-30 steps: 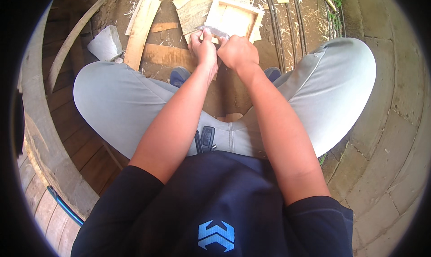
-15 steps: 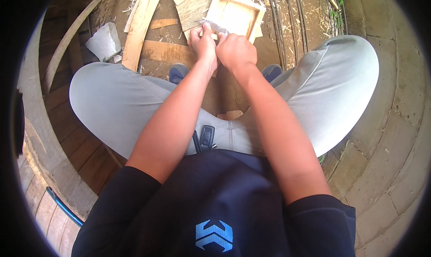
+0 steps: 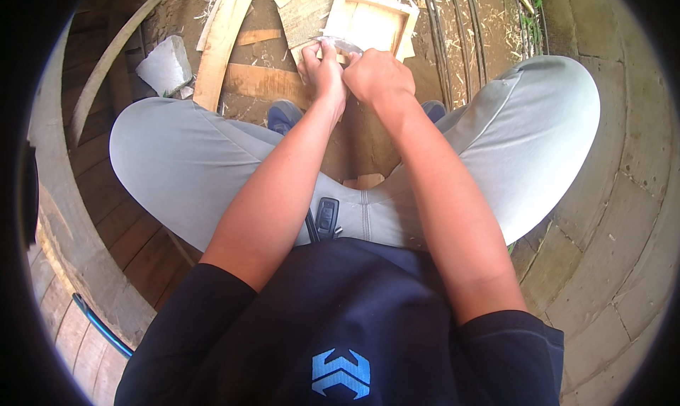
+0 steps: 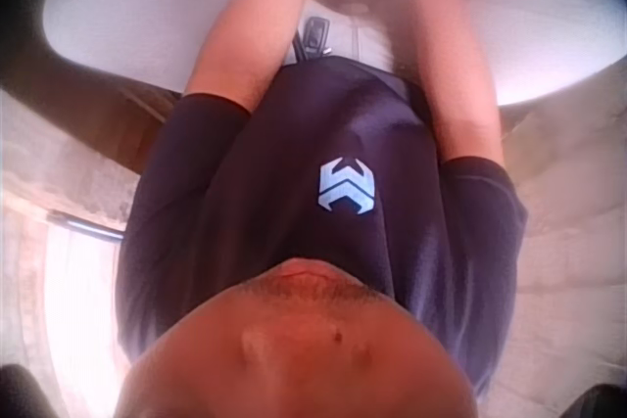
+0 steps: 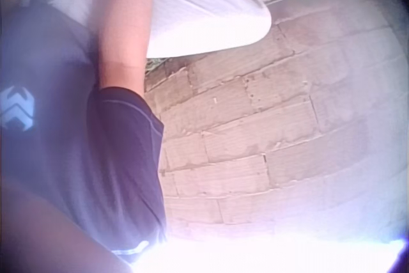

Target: The person sits cross-legged on the ground and uses a knife to carve and smooth the edges of a small wooden box. They repeatedly scrape the interior and exterior surfaces, rotating the box to access different sides.

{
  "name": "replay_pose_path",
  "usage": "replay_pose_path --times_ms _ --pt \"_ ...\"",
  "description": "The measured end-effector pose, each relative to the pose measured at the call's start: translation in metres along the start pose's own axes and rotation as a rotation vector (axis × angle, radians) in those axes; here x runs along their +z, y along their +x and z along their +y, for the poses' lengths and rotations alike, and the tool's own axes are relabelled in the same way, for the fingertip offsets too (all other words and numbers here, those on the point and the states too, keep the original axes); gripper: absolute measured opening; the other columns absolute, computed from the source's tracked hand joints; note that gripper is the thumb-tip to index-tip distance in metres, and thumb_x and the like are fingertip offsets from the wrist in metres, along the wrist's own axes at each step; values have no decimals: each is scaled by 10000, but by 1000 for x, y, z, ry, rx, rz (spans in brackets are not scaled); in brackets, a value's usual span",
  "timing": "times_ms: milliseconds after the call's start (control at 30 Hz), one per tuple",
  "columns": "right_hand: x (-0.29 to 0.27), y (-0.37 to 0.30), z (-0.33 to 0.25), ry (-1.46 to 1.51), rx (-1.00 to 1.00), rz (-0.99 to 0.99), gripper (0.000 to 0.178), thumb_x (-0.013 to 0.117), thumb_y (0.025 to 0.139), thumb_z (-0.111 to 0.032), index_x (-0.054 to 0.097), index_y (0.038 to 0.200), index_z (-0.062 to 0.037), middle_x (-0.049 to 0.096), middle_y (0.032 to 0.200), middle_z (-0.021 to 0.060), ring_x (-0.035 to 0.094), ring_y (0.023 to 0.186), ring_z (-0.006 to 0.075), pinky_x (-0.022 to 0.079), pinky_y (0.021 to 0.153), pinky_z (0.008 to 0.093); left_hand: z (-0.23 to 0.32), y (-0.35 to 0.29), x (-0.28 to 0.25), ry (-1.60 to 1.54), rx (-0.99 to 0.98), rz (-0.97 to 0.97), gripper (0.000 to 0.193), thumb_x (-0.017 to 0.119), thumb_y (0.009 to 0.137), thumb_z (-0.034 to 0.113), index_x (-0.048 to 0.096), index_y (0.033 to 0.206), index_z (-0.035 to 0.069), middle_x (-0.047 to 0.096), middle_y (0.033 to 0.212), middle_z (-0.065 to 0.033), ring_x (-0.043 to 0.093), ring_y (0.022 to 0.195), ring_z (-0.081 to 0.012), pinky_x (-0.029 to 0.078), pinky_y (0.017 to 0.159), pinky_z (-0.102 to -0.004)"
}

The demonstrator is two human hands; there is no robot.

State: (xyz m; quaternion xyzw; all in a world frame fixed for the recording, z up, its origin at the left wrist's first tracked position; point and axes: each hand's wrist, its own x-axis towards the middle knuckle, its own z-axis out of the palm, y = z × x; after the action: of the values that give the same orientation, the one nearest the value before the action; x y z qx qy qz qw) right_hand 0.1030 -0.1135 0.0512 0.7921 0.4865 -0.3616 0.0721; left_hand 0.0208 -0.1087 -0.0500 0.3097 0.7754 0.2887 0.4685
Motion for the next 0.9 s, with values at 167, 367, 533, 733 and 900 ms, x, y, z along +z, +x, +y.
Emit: replay_pose_path --times_ms 167,367,533,733,900 --pt "4 0 -6 -60 -28 27 503 439 1054 -365 752 1152 17 740 1160 243 712 1121 389 554 967 459 -12 9 6 -119 15 26 340 582 1022 417 561 1197 127 435 1346 -178 380 1318 -364 349 1100 -522" --pt "27 2 -1 -25 3 103 494 440 1062 -359 795 1034 -16 764 1040 233 747 1003 397 590 868 467 -18 14 7 -114 17 31 305 614 995 407 585 1129 135 457 1321 -184 419 1279 -382 358 1092 -532" --pt "38 4 1 -27 -11 139 504 440 1064 -361 797 1003 -11 766 990 234 752 961 396 589 849 471 -25 24 8 -201 59 31 287 633 985 405 606 1104 145 472 1303 -187 431 1271 -399 371 1078 -547" --pt "45 2 3 7 -32 203 527 442 1066 -375 784 966 13 756 960 258 746 931 421 581 850 497 -26 23 9 -163 46 28 296 630 995 410 607 1104 135 476 1307 -182 453 1263 -394 395 1059 -540" --pt "54 5 4 24 -18 242 522 449 1070 -389 771 974 11 754 933 264 751 898 418 585 810 515 -27 28 10 -173 44 21 309 633 998 411 613 1127 131 475 1329 -170 465 1268 -367 412 1055 -522"
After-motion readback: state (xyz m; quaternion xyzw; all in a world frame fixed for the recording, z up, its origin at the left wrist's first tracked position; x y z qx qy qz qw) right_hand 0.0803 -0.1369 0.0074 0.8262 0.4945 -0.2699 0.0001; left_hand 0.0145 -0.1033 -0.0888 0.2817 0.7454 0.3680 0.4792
